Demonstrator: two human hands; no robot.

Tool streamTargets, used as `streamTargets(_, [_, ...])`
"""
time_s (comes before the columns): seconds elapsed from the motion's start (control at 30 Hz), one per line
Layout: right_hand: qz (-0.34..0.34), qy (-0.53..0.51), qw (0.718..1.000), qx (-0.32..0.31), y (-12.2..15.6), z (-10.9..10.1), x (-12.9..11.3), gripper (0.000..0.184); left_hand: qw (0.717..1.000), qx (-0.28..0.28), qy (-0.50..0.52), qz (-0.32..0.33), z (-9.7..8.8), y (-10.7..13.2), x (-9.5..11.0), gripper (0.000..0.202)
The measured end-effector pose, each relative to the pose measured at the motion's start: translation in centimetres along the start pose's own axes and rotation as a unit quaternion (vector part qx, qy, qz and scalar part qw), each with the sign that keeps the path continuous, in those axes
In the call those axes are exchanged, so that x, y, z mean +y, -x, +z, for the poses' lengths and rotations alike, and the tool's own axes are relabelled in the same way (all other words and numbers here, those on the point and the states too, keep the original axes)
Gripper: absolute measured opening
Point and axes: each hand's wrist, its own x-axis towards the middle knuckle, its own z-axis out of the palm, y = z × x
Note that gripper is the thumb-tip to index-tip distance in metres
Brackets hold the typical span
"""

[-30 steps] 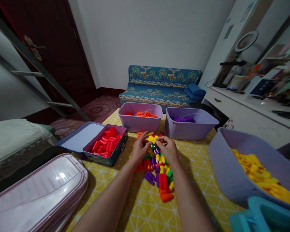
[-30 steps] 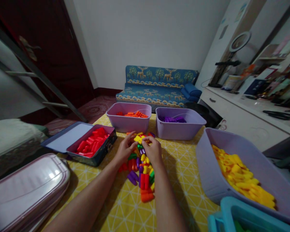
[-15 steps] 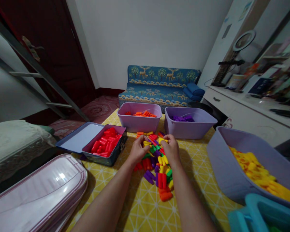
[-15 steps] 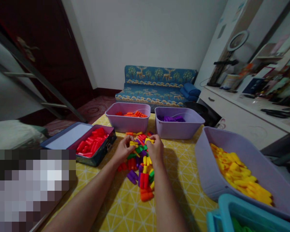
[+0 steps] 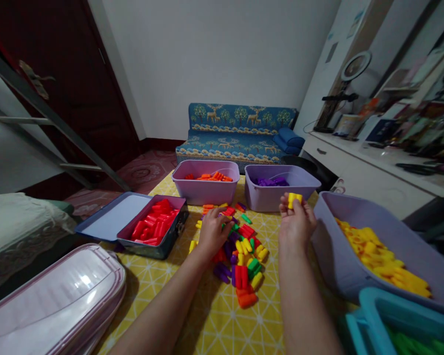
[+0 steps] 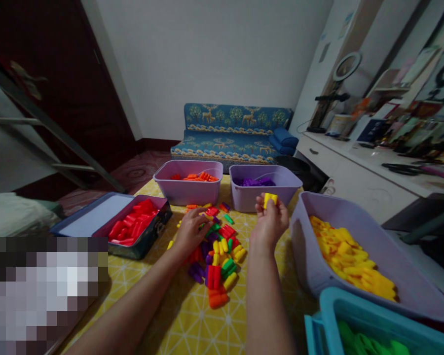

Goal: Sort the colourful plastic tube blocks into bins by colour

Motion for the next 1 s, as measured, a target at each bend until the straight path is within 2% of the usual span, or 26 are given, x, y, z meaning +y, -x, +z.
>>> streamTargets(0.07, [-0.066,-0.044,0.995,0.057,-1.1,-0.7,-0.8,0.023,0.999,-0.016,0.004,0.031,0.4,-1.1,1.6,0.015])
streamTargets(0.13, [-0.131,-0.043,0.987,0.086,-2.0,-1.5,-1.5,0.025,0.995,-0.051,0.029,0.083,1.2,-2.4,3.8,0.03])
streamTargets(0.2, [-0.167,-0.028,0.98,0.102,-2.4,-2.1,-2.1,0.029,0.984,-0.093,0.049,0.142,2.1,-3.9,6.5,0.046])
streamTargets(0.27, [-0.16,-0.037,0.979,0.118,-2.3,-2.3,-2.8,0.032,0.973,-0.121,0.042,0.193,3.0,-5.3,9.4,0.057])
streamTargets(0.37, [-0.101,-0.061,0.985,0.127,-1.6,-2.1,-3.7,0.038,0.95,-0.156,0.01,0.272,4.0,-7.3,13.2,0.052])
streamTargets(0.43, [-0.075,-0.053,0.988,0.126,-1.1,-1.8,-4.2,0.042,0.932,-0.181,-0.007,0.315,4.3,-8.3,14.8,0.048])
streamTargets(0.5, [-0.073,-0.046,0.988,0.126,-1.0,-1.7,-4.3,0.044,0.918,-0.202,-0.026,0.342,4.4,-8.9,15.5,0.049])
streamTargets(0.6, [-0.061,-0.028,0.988,0.137,-1.2,-1.5,-3.4,0.043,0.913,-0.22,-0.044,0.34,4.1,-8.8,14.4,0.052])
streamTargets(0.67, [-0.04,0.022,0.992,0.121,-1.2,-1.4,-1.9,0.041,0.927,-0.225,-0.049,0.297,3.6,-7.9,12.5,0.056])
streamTargets(0.73, [-0.012,0.098,0.994,0.048,-1.0,-1.3,0.0,0.037,0.946,-0.229,-0.057,0.221,2.7,-6.6,9.7,0.06])
streamTargets(0.8, [0.025,0.197,0.977,-0.074,-0.5,-1.3,2.1,0.033,0.963,-0.224,-0.059,0.14,1.6,-5.0,6.6,0.054])
streamTargets(0.83, [0.037,0.257,0.956,-0.139,-0.2,-1.4,3.1,0.032,0.97,-0.214,-0.065,0.097,1.0,-4.3,5.1,0.046])
streamTargets(0.9, [0.031,0.392,0.885,-0.25,0.4,-1.7,4.8,0.026,0.98,-0.179,-0.081,0.017,0.0,-2.8,2.4,0.036])
streamTargets(1.0, [-0.019,0.541,0.768,-0.342,1.4,-2.2,6.4,0.024,0.988,-0.141,-0.061,-0.026,-0.7,-1.1,0.0,0.035])
